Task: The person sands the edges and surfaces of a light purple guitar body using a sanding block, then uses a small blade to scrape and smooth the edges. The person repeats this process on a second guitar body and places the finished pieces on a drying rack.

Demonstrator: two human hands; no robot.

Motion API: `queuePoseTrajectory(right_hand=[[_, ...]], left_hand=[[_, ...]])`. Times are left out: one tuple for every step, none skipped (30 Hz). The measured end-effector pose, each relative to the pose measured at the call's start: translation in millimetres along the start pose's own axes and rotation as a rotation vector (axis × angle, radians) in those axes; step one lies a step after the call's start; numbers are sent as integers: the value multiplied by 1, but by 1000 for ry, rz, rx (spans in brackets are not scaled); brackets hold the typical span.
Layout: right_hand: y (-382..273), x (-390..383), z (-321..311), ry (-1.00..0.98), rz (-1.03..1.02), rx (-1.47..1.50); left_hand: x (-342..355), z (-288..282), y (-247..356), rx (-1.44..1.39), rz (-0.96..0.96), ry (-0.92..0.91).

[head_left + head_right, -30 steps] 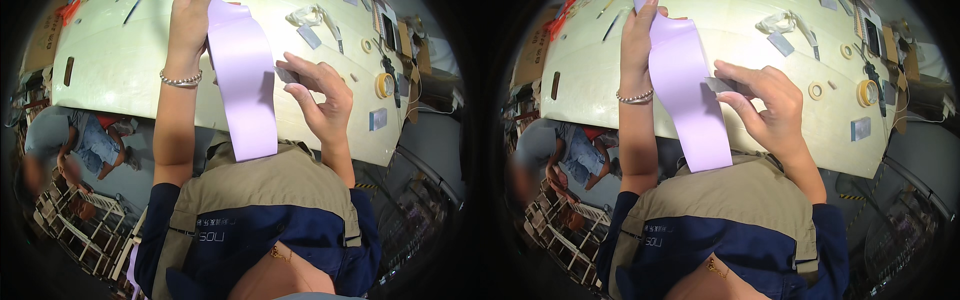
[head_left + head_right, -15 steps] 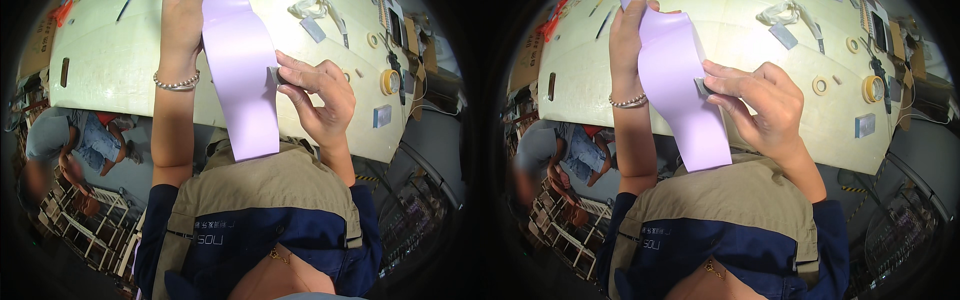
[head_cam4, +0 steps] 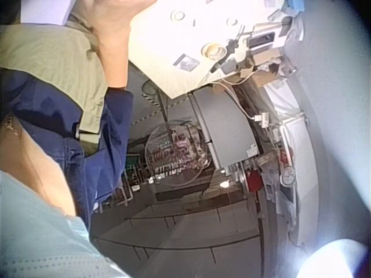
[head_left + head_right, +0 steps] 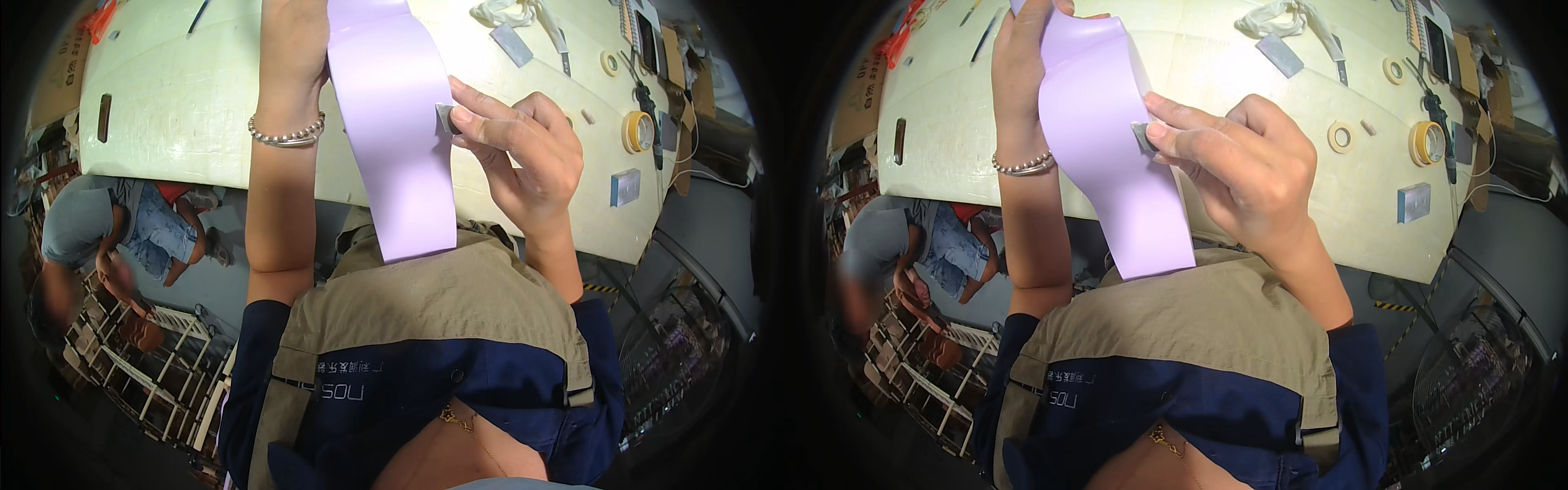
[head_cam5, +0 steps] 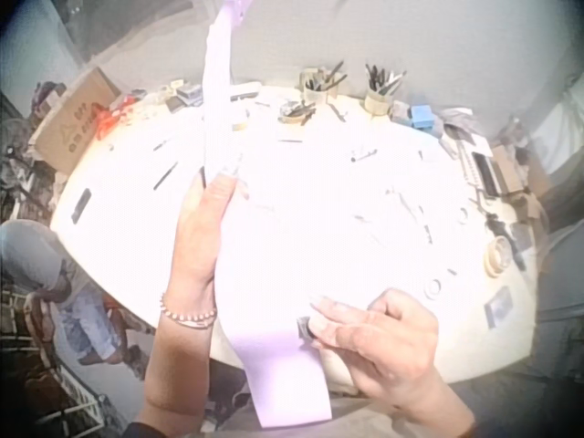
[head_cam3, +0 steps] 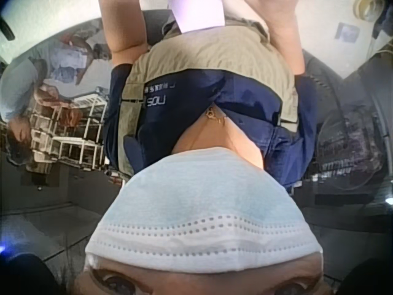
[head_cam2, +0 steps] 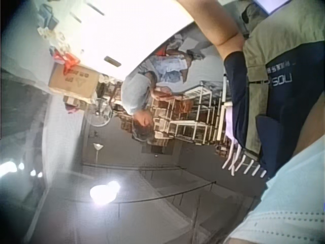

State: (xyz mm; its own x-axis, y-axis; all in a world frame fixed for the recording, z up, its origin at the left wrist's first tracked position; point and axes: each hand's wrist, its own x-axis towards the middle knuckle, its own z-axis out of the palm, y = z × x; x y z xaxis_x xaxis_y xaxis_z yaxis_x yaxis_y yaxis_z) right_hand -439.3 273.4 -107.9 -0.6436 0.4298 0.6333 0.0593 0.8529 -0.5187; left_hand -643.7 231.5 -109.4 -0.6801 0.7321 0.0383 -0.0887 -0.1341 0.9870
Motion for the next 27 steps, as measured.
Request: queuePoseTrajectory(right_hand=[[0,1,-1,-7,1,7],[1,1,-1,-14,2,14],[1,2,-2,-29,22,42],[2,2,-3,-44,41,70],[2,1,-4,-57,63,97],[2,1,-4,-44,75,105],[1,1,-3,-31,88,113],[0,2,-2,-20,99,121],[-1,2,-1,-13,90,103],[-2,2,-1,-7,81,84],[-3,2,0,-1,72,66],[-3,3,0,0,60,45],[-4,3,1,2,48,23],[-3,2,1,6,40,8],[-2,2,1,10,24,-5],[0,2,0,14,10,-18],[1,3,1,15,-11,-37],[2,3,1,9,-17,-36],[2,4,1,2,-22,-34],[2,4,0,-4,-27,-33],[3,5,0,-10,-19,-19],[3,5,0,-17,-10,-5],[3,5,-1,-23,-1,10],[4,5,-1,-29,8,31],[4,5,-1,-36,18,51],[4,5,-1,-43,28,71],[4,5,-1,-30,50,88]], left_hand=[[0,0,-1,-4,9,12],[0,1,-2,-9,17,23],[0,2,-2,-13,26,34],[0,2,-1,-14,9,39],[0,3,1,-15,-9,41],[0,3,1,-16,-27,43],[0,3,1,-9,-14,40],[1,2,-1,-3,0,38],[1,1,-1,2,13,36],[1,0,-1,-9,10,25],[1,-1,-1,-20,7,16],[1,-2,-1,-31,4,7],[0,-3,-1,-37,0,7],[1,-1,0,-35,-6,8],[1,1,1,-33,-12,8],[1,2,2,-16,-14,16],[1,2,3,-7,-12,24],[1,2,3,3,-10,33],[1,1,3,5,1,22],[1,1,2,7,11,11],[2,0,1,10,21,-1],[2,0,1,-2,22,-7],[2,0,0,-14,22,-13],[2,1,0,-25,23,-18],[2,0,-1,-19,21,-23],[2,0,0,-14,18,-29],[2,0,0,-9,15,-34]])
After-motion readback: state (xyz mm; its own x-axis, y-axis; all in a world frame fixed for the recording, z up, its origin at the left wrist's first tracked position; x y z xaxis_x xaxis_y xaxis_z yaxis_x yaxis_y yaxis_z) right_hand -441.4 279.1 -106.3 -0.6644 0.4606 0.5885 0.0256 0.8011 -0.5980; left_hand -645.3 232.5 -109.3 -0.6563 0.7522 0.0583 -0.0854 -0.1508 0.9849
